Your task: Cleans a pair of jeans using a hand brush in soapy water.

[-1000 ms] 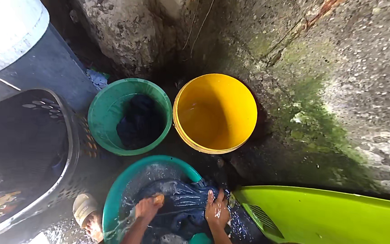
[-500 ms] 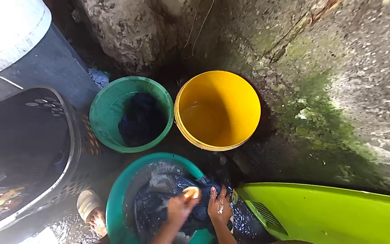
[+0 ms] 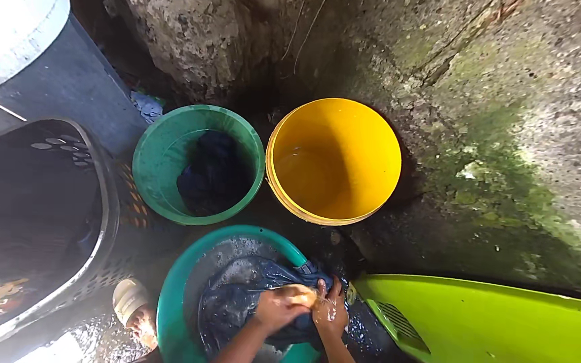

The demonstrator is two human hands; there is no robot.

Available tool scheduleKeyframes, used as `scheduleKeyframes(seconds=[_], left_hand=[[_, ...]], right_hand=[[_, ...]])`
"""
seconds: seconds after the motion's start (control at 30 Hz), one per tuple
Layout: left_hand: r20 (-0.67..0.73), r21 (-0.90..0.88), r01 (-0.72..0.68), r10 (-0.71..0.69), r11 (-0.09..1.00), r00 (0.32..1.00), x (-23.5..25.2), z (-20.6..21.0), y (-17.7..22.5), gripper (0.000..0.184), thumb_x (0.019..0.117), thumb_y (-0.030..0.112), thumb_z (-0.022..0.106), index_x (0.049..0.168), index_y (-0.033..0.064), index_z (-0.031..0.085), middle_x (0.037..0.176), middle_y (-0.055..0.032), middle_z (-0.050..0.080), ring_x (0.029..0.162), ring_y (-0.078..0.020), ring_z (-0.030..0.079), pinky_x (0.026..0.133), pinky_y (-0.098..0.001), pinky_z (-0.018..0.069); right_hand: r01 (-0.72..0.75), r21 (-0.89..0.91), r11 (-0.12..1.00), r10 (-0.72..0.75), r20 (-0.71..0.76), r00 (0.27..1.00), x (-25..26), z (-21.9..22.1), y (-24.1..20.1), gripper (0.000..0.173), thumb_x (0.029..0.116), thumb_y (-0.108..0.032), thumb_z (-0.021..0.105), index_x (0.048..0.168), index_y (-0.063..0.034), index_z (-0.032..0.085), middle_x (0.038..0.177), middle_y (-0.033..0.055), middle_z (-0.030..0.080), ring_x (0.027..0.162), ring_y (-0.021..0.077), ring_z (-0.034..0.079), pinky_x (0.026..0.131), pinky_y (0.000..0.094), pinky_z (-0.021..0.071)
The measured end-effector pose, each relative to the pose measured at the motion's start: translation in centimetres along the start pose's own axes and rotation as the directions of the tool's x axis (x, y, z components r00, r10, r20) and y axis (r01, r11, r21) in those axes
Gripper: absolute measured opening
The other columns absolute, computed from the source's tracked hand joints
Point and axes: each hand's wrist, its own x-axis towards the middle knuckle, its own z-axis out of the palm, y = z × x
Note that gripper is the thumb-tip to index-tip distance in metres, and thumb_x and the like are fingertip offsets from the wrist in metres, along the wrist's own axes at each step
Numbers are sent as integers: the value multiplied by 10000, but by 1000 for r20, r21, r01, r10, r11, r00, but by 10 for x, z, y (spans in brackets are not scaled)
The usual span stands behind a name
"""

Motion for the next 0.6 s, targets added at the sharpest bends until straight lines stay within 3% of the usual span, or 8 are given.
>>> scheduleKeyframes(seconds=[0.1,0.2,0.3,0.37,0.4,0.47,0.5,0.6], left_hand=[[325,408,338,-481,848,814,-3,-41,-90,619,1010,618,509,1442,183,602,1307,-193,686,1235,-405,641,1043,-613,488],[306,468,436,-603,769,736,3,-68,-75,606,1005,596,536,1419,160,614,1323,-207,669,1252,-412,625,1032,-612,488],[-13,97,103,-102,990,995,18,-36,8,516,931,499,711,1219,73,747,1065,-179,770,1015,-343,750,917,-542,591],[-214,29,-231,232,973,949,39,-1,24,452,880,469,757,1013,36,772,916,-164,774,862,-321,772,771,-530,626],[-162,71,-213,222,974,962,47,3,11,458,908,480,729,1040,44,777,962,-169,777,912,-330,771,810,-544,619],[120,225,108,-138,968,983,57,-29,-46,508,1011,514,585,1272,101,724,1233,-173,729,1193,-349,683,1051,-559,515],[195,309,274,-343,911,919,62,-53,-73,549,1036,523,536,1327,81,680,1286,-211,691,1253,-391,633,1088,-582,468],[101,404,541,-624,737,775,64,-87,-86,623,1018,565,542,1320,33,658,1296,-235,672,1254,-416,622,1044,-603,480]], right_hand=[[19,-20,1000,-19,-35,999,0,1,-1,627,1068,-479,364,1556,-89,421,1420,303,555,1099,501,665,830,664,527],[12,-33,999,-14,-47,999,-2,1,-2,615,1071,-483,363,1543,-97,442,1403,300,566,1087,498,669,818,653,532],[30,-26,999,-32,-63,997,-1,2,-2,583,1070,-419,400,1539,-75,446,1399,309,570,1063,507,678,802,660,537],[14,-21,1000,-14,-5,1000,-3,-2,-1,549,1054,-284,458,1554,-63,409,1415,317,549,1079,510,669,836,660,533],[18,-34,999,-18,0,1000,-2,-2,-1,561,1065,-322,432,1559,-60,398,1405,322,555,1077,506,672,843,655,535],[20,-36,999,-21,-20,1000,-1,0,-1,607,1073,-441,401,1553,-70,419,1378,326,573,1073,505,674,839,652,538],[13,-33,999,-14,-24,1000,0,0,-1,614,1071,-460,406,1551,-78,427,1382,321,571,1076,502,673,836,650,538],[-6,-50,999,5,-23,1000,-1,2,-1,611,1072,-471,407,1550,-92,434,1396,309,567,1075,492,677,826,638,542]])
